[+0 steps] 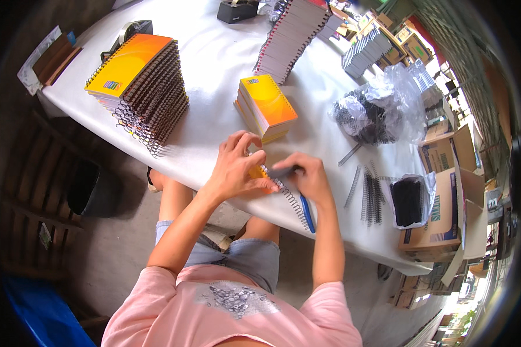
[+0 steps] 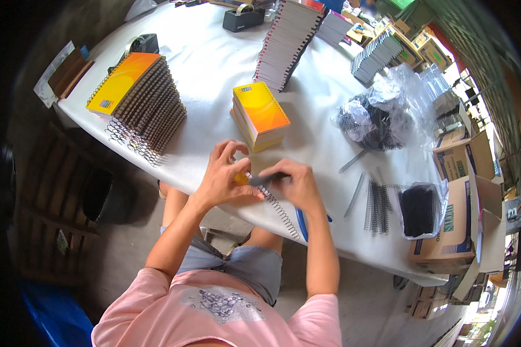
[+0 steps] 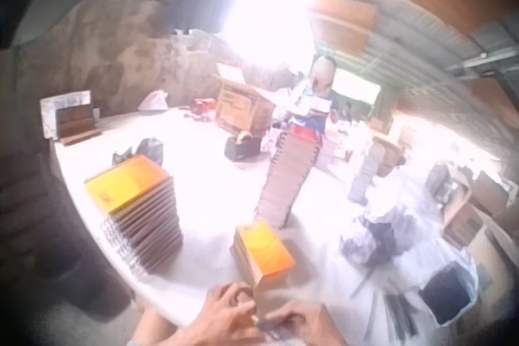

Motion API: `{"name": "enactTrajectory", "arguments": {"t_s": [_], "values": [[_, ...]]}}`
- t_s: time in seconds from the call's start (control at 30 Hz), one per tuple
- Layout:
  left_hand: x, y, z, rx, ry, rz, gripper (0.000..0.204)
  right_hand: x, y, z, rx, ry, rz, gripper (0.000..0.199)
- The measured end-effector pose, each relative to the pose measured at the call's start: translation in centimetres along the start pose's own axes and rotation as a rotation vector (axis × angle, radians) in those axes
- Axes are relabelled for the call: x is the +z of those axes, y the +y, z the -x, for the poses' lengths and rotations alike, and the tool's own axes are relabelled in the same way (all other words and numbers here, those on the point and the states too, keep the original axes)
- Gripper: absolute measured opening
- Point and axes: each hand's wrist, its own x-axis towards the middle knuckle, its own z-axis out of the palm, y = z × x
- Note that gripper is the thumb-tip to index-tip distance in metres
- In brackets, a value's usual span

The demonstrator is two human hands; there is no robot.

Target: The person assembles spiral notebooks by manually threading metal coils through the punched holes of the paper stacks and using pliers to cut and crimp the ends.

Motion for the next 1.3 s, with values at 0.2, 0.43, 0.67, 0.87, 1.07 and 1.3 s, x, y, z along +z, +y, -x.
{"name": "enactTrajectory", "arguments": {"t_s": [0.2, 0.43, 0.67, 0.87, 1.07, 1.3], "values": [[0.2, 0.2, -0.2, -0.153, 0.072, 0.145, 0.057, 0.8, 2.6, 0.4, -0.084, 0.100, -0.409, 0.020], [1.5, -2.1, 0.8, -0.297, 0.096, 0.533, 0.078, 2.3, 0.7, -0.9, -0.010, 0.053, -0.094, 0.020], [1.9, -2.2, 0.7, -0.443, 0.043, 0.706, 0.101, 2.1, 0.6, -1.9, -0.004, 0.025, 0.005, 0.024], [1.7, -2.4, 0.8, -0.430, 0.051, 0.685, 0.099, 3.1, 0.2, -2.5, -0.181, 0.059, -0.376, 0.023], [2.1, -2.4, 0.6, -0.374, 0.027, 0.682, 0.098, 3.7, -1.5, -3.0, -0.152, 0.061, -0.227, 0.016], [2.4, -2.6, 0.9, -0.380, 0.036, 0.782, 0.075, -0.2, 2.6, -1.6, 0.116, 0.334, 0.323, 0.027]]}}
